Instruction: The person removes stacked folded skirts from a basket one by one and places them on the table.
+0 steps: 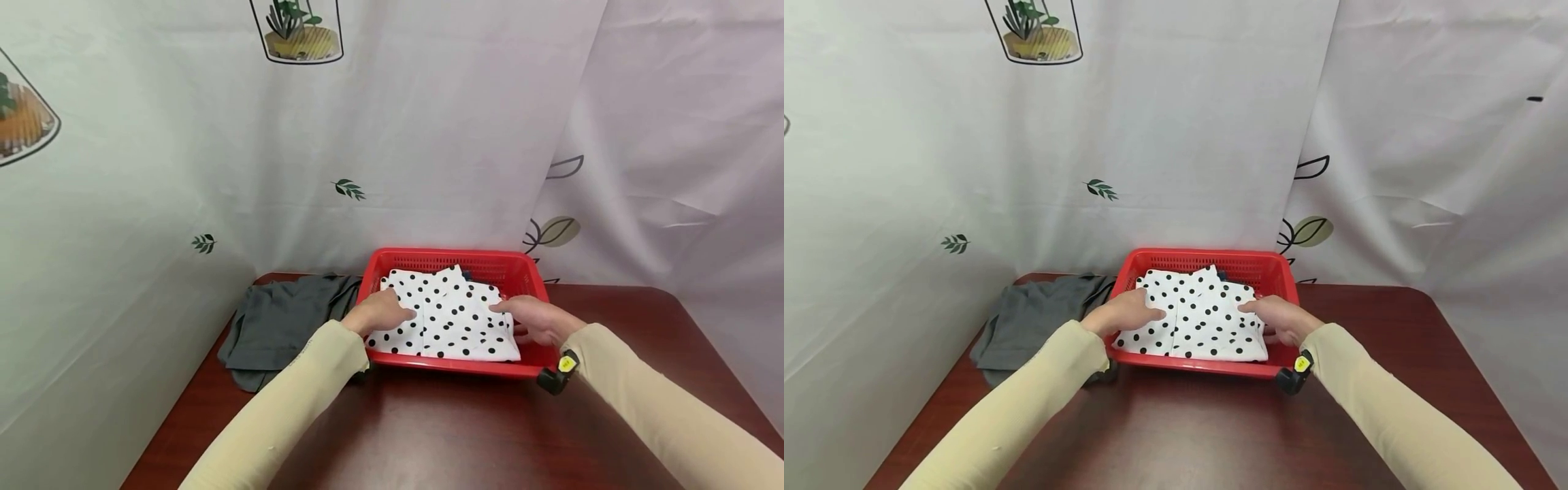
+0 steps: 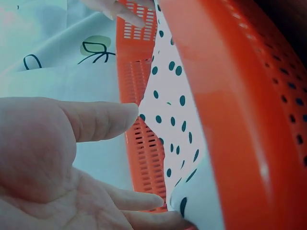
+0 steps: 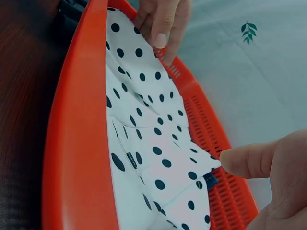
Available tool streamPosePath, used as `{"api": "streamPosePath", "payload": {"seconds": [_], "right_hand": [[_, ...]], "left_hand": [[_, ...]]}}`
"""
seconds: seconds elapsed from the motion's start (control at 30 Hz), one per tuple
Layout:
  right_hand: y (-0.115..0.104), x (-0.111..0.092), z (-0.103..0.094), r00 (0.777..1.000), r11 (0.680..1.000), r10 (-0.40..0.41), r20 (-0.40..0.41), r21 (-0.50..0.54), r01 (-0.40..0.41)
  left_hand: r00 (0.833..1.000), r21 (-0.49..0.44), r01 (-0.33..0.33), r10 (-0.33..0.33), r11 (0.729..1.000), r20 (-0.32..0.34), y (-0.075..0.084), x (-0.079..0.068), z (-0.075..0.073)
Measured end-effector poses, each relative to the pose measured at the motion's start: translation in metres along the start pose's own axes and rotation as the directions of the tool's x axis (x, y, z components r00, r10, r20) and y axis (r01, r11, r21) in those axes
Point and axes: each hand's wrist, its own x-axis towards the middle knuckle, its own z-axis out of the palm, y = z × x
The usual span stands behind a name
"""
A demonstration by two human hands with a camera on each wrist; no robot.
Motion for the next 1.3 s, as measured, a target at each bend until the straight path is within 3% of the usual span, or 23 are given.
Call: {"api": "streamPosePath", "payload": {"seconds": [0.13,0.43,0.6,0.7,0.93,1.13,1.3], "right_hand": [[0.001,0.001,0.001,1.000,1.000,0.006,-0.018,0.025,-0.006],[0.005,0.002,-0.001,0.997,0.998,0.044,-0.061,0.038,-0.041],[0.006,0.003,0.002,0.997,1.000,0.024,-0.072,-0.013,-0.025],[0.006,0.003,0.004,0.999,1.000,0.008,-0.052,-0.030,-0.009],[0.006,0.003,0.006,0.999,0.997,0.039,-0.011,0.065,-0.038],[0.007,0.002,0.006,0.999,0.995,0.035,-0.008,0.094,-0.034],[0.008,0.001,0.004,1.000,0.994,0.002,0.006,0.109,-0.002]], "left_hand": [[0.999,-0.049,0.008,-0.006,0.999,0.040,-0.003,0.001,0.002],[1.000,-0.157,0.015,-0.014,0.987,0.009,-0.008,0.006,0.003],[1.000,-0.232,0.015,-0.010,0.973,0.023,-0.013,0.011,0.004],[0.999,-0.287,0.033,-0.022,0.957,0.040,-0.016,0.014,0.004],[0.997,-0.357,0.059,-0.039,0.932,0.062,-0.019,0.016,0.005],[0.996,-0.355,0.086,-0.068,0.931,0.062,-0.021,0.016,0.007],[0.998,-0.390,0.048,-0.029,0.920,0.054,-0.023,0.016,0.006]]}}
